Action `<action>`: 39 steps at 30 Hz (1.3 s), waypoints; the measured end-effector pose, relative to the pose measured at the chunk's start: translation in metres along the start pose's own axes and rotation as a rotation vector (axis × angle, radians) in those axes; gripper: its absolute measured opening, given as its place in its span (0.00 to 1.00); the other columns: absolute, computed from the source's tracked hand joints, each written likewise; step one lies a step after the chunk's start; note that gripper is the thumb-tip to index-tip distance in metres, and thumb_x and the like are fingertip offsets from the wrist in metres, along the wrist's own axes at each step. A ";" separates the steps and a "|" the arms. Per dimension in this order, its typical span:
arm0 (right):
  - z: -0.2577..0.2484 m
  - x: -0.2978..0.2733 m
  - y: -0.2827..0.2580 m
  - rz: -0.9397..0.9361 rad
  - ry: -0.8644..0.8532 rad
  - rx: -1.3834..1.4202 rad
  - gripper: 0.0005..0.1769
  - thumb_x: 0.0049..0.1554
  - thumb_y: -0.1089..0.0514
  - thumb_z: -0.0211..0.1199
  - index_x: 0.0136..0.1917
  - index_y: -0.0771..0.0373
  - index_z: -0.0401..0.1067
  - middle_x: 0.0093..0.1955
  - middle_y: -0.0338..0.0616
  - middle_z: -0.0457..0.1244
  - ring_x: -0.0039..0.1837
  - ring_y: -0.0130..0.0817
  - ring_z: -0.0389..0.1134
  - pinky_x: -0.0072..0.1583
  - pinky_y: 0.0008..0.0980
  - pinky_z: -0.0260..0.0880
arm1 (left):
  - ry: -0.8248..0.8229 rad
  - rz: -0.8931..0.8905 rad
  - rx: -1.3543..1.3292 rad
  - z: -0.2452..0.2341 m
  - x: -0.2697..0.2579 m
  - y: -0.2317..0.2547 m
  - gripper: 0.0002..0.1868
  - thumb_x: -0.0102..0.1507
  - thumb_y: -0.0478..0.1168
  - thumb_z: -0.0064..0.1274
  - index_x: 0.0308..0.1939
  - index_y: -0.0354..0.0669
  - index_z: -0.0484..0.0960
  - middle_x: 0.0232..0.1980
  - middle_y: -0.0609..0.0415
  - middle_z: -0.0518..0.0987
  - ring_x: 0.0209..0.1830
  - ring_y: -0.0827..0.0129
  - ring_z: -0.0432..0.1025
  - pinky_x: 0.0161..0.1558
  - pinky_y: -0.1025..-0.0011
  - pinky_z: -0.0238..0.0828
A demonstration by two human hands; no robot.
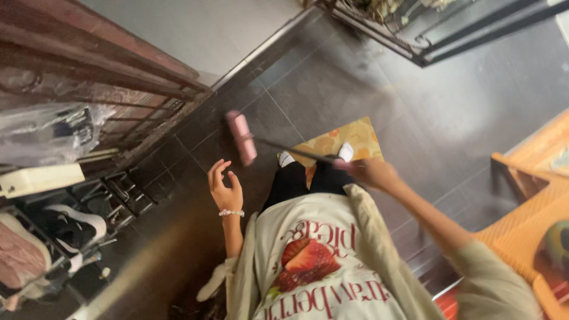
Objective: The person sweeps the floor near an entryway using a broom, moving a mat to clear the area underneath and then sweeping the dirt and debris across the tiles and onto an adjacent wooden deck.
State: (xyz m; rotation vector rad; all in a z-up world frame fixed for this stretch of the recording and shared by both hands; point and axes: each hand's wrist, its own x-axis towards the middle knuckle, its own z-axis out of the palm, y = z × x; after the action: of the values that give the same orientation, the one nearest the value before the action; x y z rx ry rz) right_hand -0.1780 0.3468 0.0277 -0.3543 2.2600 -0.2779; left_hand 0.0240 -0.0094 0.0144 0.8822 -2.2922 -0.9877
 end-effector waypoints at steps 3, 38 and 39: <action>0.050 0.078 -0.054 -0.260 0.023 -0.173 0.19 0.56 0.45 0.58 0.55 0.49 0.82 0.41 0.47 0.72 0.43 0.45 0.75 0.44 0.45 0.74 | 0.022 0.015 0.006 -0.009 -0.002 0.015 0.15 0.64 0.27 0.51 0.53 0.42 0.80 0.61 0.50 0.79 0.59 0.56 0.74 0.51 0.61 0.71; -0.114 0.029 0.082 0.024 0.348 -0.974 0.10 0.63 0.57 0.59 0.48 0.48 0.82 0.42 0.40 0.72 0.47 0.36 0.76 0.44 0.32 0.70 | 0.093 -0.001 -0.020 -0.007 -0.004 0.031 0.14 0.65 0.26 0.50 0.52 0.42 0.80 0.61 0.51 0.79 0.58 0.56 0.76 0.50 0.61 0.74; -0.138 0.006 0.057 -0.039 0.334 -0.987 0.11 0.63 0.56 0.59 0.47 0.45 0.82 0.41 0.39 0.72 0.46 0.36 0.76 0.43 0.32 0.69 | 0.100 -0.004 -0.021 -0.008 -0.005 0.030 0.14 0.65 0.26 0.50 0.52 0.42 0.80 0.61 0.51 0.79 0.58 0.56 0.76 0.50 0.61 0.74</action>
State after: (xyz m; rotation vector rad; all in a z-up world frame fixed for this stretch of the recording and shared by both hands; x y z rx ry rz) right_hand -0.2956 0.4094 0.0948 -0.9017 2.5730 0.8572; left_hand 0.0217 0.0066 0.0411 0.9075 -2.1937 -0.9466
